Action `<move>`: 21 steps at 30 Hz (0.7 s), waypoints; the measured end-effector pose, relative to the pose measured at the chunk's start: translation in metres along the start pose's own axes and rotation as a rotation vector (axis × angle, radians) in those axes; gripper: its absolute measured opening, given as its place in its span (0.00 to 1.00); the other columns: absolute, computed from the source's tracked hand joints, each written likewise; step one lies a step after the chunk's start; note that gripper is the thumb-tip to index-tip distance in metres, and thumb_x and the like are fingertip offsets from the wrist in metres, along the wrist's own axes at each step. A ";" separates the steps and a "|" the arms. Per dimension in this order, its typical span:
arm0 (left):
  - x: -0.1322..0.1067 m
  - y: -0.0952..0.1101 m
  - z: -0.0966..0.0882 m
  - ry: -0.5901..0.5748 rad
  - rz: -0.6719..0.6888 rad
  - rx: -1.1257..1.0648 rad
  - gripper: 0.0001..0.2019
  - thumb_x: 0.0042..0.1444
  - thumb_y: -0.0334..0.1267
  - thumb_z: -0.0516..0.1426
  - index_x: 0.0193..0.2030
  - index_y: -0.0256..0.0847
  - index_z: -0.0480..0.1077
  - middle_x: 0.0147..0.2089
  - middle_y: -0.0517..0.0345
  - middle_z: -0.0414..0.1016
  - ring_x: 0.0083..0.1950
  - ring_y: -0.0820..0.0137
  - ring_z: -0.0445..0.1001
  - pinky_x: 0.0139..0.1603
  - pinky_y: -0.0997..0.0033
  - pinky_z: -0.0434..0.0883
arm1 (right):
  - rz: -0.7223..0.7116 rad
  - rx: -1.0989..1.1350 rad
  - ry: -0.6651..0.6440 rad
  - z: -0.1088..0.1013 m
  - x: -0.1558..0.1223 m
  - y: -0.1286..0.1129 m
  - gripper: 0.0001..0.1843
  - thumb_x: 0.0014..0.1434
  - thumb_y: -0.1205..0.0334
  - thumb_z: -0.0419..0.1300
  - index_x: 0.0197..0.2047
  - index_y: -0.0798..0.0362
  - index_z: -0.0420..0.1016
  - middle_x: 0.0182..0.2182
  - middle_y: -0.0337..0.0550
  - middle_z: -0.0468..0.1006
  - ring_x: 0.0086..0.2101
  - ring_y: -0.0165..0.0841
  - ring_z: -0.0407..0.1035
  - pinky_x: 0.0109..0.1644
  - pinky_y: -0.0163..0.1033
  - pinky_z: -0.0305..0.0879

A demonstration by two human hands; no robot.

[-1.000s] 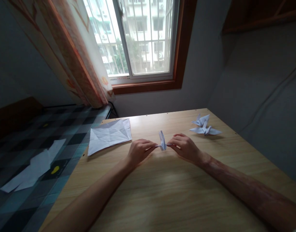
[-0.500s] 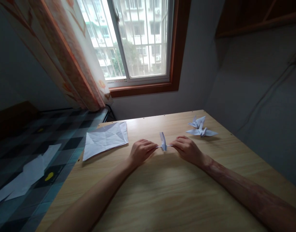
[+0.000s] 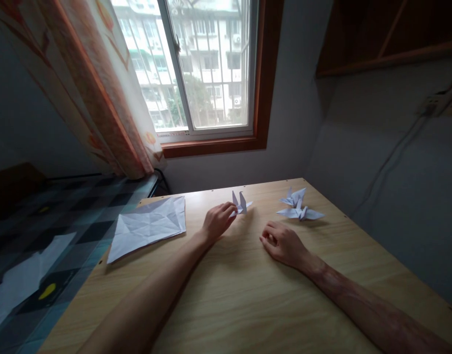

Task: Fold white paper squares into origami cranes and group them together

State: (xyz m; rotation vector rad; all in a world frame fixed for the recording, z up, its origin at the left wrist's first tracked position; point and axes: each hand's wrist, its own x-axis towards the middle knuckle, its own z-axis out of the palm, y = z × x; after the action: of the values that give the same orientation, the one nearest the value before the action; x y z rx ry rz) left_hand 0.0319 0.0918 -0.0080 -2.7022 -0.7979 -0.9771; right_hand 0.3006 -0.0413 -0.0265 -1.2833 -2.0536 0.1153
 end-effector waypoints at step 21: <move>0.087 0.007 0.091 -0.111 0.191 -0.203 0.18 0.67 0.27 0.60 0.59 0.44 0.81 0.62 0.48 0.84 0.59 0.60 0.82 0.62 0.55 0.80 | -0.055 -0.017 -0.041 -0.002 0.005 -0.005 0.06 0.67 0.68 0.66 0.42 0.48 0.74 0.44 0.46 0.80 0.46 0.43 0.74 0.53 0.48 0.70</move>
State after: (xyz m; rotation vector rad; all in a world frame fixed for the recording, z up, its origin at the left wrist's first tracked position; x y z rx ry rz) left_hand 0.1419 0.1525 -0.0235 -2.9607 -0.4673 -0.9173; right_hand 0.2969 -0.0403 -0.0198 -1.2425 -2.1276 0.1007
